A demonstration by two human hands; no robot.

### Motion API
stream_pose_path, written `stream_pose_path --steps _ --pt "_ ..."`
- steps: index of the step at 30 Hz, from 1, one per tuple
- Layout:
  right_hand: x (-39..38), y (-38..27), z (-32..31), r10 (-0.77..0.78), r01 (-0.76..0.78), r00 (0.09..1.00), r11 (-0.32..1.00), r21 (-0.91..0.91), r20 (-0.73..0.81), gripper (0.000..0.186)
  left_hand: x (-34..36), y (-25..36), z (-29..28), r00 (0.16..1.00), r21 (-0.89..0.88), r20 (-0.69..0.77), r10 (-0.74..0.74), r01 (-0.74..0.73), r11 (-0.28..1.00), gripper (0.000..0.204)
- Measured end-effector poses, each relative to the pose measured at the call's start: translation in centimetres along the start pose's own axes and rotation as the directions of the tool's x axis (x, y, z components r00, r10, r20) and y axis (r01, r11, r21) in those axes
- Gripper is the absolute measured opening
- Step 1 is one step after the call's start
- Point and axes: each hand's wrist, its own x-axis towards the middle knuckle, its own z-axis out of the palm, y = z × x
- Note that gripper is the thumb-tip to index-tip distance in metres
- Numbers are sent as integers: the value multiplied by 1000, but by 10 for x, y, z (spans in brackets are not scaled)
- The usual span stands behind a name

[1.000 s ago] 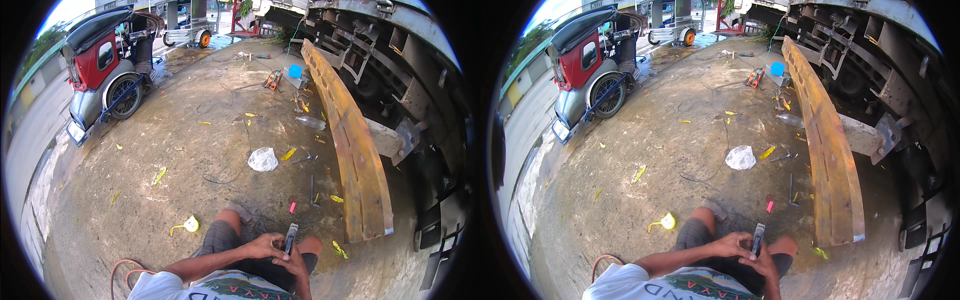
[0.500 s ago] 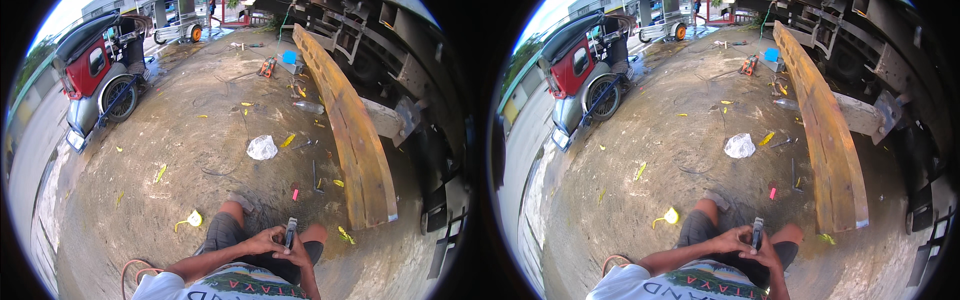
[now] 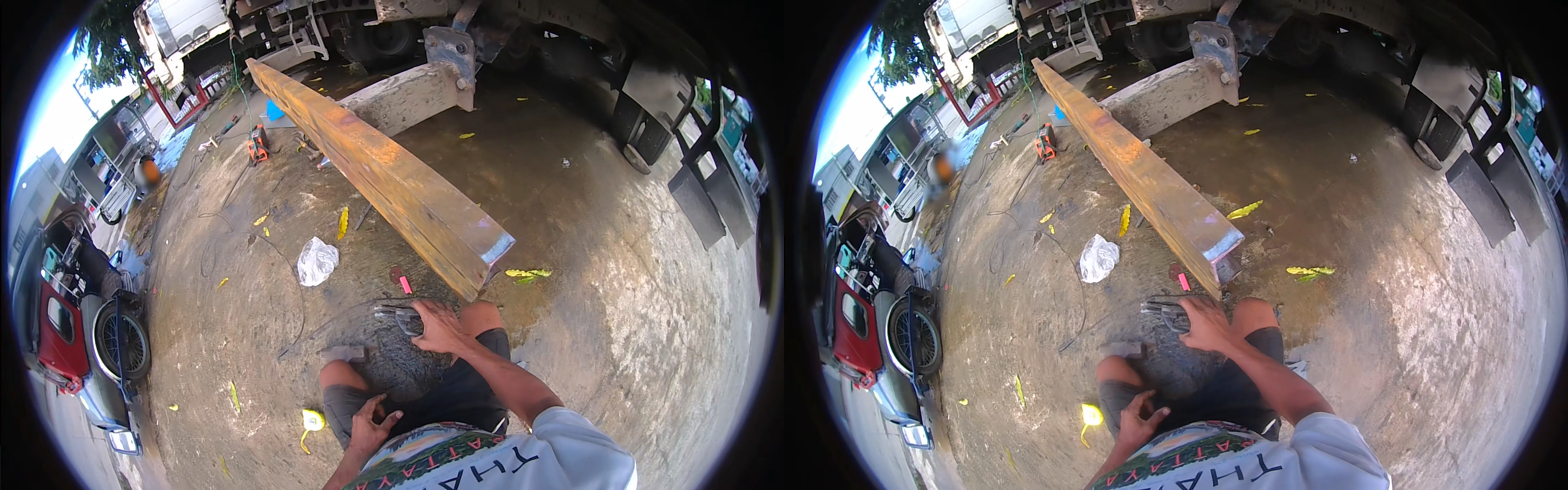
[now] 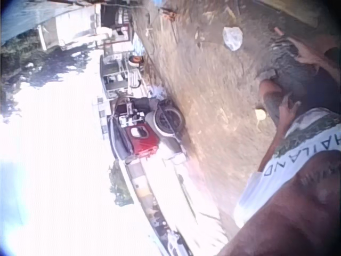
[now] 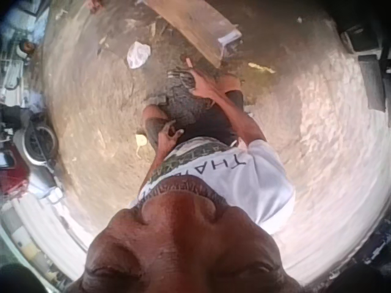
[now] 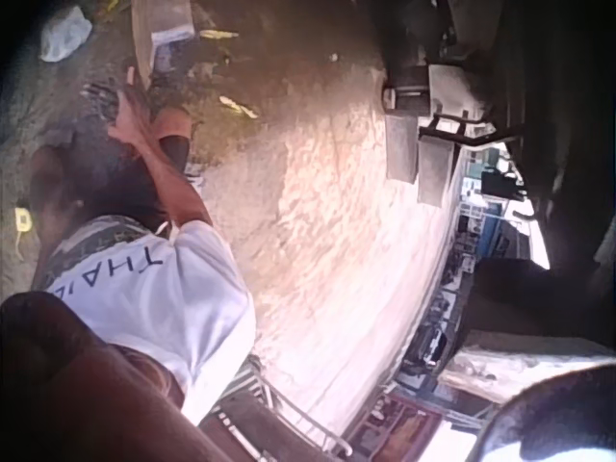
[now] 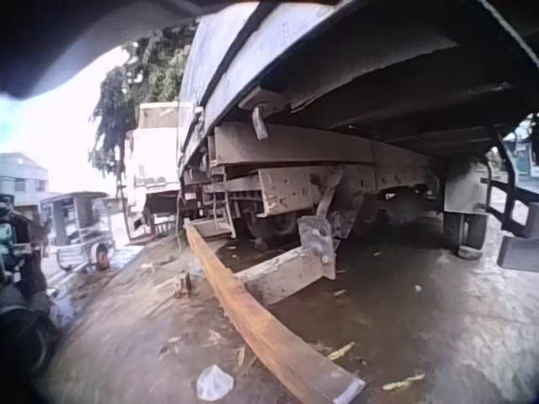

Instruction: The person sits on the ground and uses a blowtorch to heat a metal part of a vehicle chassis. They then use a hammer to strike the heated area while another person assists by holding a metal beam in place.

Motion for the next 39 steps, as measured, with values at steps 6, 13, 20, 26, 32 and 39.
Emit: stream_pose_path --steps 6,13,20,26,32,39 --pt "32 89 56 161 -160 984 987 -7 76 75 -26 -22 8 996 -75 -3 -93 93 993 51" --pt "35 103 93 260 -261 961 965 -8 97 64 -23 -33 15 995 -3 -34 -91 91 996 44" --pt "34 97 73 327 -343 936 930 134 131 98 -13 -52 22 992 -11 21 -121 121 993 44" --pt "58 117 89 566 -581 811 743 333 150 108 28 -5 -22 997 -42 -60 -54 52 998 32" --pt "80 130 109 679 -634 691 403 660 249 93 89 144 -102 899 155 -333 284 -245 957 34" --pt "81 154 128 645 -541 646 9 841 409 79 140 291 -135 496 286 -411 765 -727 625 51"
